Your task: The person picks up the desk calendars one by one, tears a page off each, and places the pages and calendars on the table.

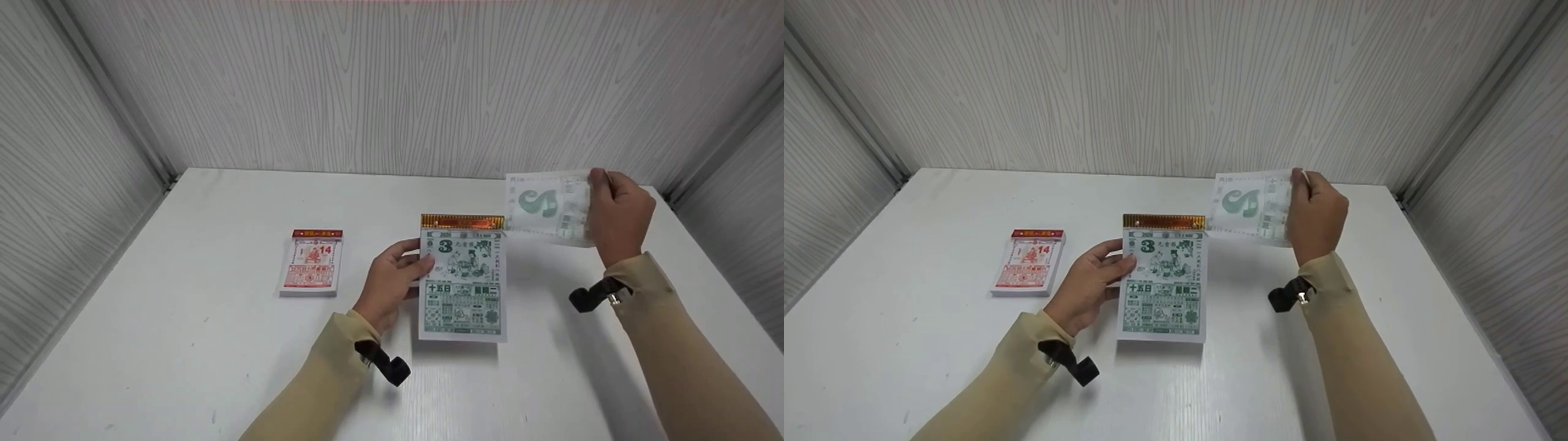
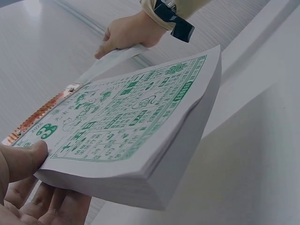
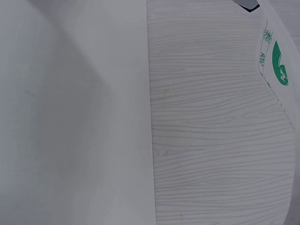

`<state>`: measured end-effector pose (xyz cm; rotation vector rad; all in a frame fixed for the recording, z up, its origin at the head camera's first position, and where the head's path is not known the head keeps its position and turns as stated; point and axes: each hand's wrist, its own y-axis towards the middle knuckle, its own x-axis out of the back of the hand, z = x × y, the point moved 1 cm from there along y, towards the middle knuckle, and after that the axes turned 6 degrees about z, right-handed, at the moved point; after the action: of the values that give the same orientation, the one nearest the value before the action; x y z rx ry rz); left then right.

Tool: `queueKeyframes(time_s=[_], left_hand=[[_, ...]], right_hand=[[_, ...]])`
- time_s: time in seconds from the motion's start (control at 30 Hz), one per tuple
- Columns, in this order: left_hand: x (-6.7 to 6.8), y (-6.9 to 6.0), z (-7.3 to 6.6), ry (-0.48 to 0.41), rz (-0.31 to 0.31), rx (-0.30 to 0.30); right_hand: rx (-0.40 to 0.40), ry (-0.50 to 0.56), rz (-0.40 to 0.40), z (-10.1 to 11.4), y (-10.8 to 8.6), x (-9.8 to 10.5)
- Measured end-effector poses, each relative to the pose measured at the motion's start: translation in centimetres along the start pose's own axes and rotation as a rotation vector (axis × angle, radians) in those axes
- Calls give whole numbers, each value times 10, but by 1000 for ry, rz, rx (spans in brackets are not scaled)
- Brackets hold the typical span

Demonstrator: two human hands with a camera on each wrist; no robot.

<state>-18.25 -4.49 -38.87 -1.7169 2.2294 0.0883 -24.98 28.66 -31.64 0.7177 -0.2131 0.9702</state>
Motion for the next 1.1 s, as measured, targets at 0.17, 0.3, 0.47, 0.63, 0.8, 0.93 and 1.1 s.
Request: queueKeyframes(time_s=[0.17, 0.3, 0.47, 0.63, 0.8, 0.93, 1.1], left_hand=[[0, -1, -1, 6, 5, -4], [1, -1, 0, -3, 18, -20], [2, 0, 1, -20, 22, -25], [3, 1, 0, -20, 22, -18], [4, 1, -2, -27, 12, -21], [5, 0, -3, -29, 7, -24], [7, -1, -4, -30, 1, -17]], right_hand=[[-31, 30, -3, -4, 2, 0], [-18, 50, -15, -6, 2, 1], [-46, 68, -23, -7, 3, 4], [-70, 71, -13, -9, 3, 8], [-92, 77, -13, -14, 4, 13], [-107, 102, -46, -18, 5, 19], [-130, 197, -96, -16, 5, 29]])
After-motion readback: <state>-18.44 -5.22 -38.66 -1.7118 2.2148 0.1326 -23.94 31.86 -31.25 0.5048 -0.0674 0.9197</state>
